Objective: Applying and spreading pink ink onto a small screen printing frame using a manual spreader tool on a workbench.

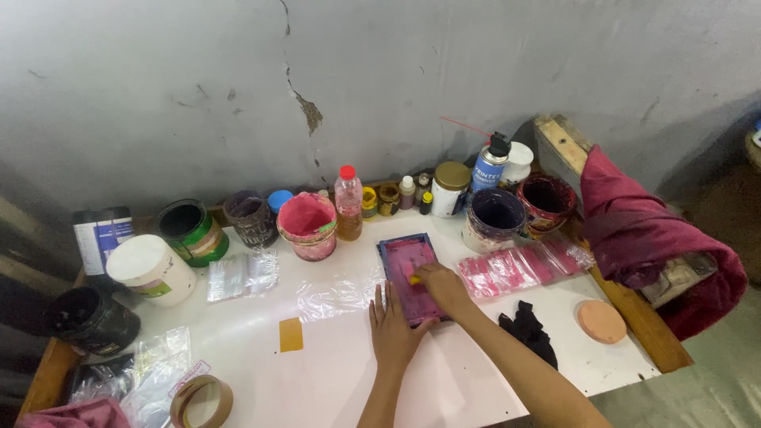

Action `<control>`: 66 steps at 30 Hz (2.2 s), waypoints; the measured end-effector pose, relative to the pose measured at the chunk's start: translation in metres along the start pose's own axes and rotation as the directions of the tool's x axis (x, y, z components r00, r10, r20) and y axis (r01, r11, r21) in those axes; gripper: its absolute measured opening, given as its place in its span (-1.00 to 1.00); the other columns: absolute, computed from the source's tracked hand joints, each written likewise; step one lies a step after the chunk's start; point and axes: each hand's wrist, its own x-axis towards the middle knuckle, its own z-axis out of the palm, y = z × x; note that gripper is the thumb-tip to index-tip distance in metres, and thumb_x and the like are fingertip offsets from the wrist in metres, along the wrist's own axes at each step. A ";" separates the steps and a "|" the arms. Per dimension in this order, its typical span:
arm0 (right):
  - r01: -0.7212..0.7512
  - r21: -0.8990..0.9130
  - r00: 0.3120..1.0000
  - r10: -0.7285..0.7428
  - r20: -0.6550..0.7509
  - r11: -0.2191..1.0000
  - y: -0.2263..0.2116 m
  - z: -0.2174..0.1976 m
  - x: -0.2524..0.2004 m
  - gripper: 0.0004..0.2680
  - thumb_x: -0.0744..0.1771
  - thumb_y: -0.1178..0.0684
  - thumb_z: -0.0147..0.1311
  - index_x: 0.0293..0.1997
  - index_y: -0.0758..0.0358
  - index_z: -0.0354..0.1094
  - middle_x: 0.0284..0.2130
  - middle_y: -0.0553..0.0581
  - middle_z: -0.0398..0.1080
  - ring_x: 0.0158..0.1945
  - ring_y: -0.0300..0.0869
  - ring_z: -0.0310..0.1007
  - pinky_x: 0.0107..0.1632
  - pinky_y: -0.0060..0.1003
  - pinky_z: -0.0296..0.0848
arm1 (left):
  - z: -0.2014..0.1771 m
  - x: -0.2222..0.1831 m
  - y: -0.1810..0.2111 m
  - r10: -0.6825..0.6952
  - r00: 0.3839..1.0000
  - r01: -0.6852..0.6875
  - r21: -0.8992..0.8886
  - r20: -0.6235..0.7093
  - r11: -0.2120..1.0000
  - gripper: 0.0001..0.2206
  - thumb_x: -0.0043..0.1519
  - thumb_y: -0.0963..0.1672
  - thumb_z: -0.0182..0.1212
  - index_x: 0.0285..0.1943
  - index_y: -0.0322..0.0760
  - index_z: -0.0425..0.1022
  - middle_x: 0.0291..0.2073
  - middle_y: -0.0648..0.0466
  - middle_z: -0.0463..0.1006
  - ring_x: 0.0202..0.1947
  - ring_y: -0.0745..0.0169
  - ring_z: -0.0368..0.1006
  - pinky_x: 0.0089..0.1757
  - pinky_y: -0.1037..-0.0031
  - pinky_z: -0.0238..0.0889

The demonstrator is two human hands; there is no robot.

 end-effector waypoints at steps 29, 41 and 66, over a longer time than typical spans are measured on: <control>0.004 -0.110 1.000 -0.006 -0.019 0.994 0.011 -0.011 0.046 -0.76 0.34 0.05 0.01 0.09 -0.06 0.53 0.00 0.02 0.54 0.02 0.02 0.47 -0.05 -0.04 0.51 | -0.005 0.001 0.004 -0.028 0.999 0.027 0.038 0.022 0.999 0.16 0.05 0.39 0.24 0.62 -0.34 -0.15 0.59 -0.06 -0.08 0.58 0.00 -0.25 0.39 0.06 -0.36; 0.036 -0.094 0.997 -0.043 -0.070 0.995 -0.015 -0.015 -0.044 -0.75 0.23 0.14 0.15 -0.03 -0.03 0.55 -0.24 0.04 0.59 -0.29 0.01 0.54 -0.32 -0.09 0.50 | -0.004 0.001 0.003 -0.021 0.999 0.021 0.016 0.041 1.000 0.14 0.09 0.35 0.25 0.63 -0.33 -0.21 0.60 -0.03 -0.12 0.60 0.03 -0.35 0.40 0.07 -0.44; 0.036 -0.042 0.997 -0.033 0.062 0.998 0.006 0.002 0.086 -0.75 0.37 0.02 -0.03 0.07 -0.27 0.55 0.09 -0.17 0.51 0.10 -0.10 0.49 0.03 -0.08 0.49 | -0.012 0.002 0.006 -0.023 0.999 0.024 -0.023 0.031 0.999 0.15 0.08 0.38 0.23 0.61 -0.38 -0.15 0.58 -0.08 -0.07 0.59 0.00 -0.30 0.40 0.05 -0.39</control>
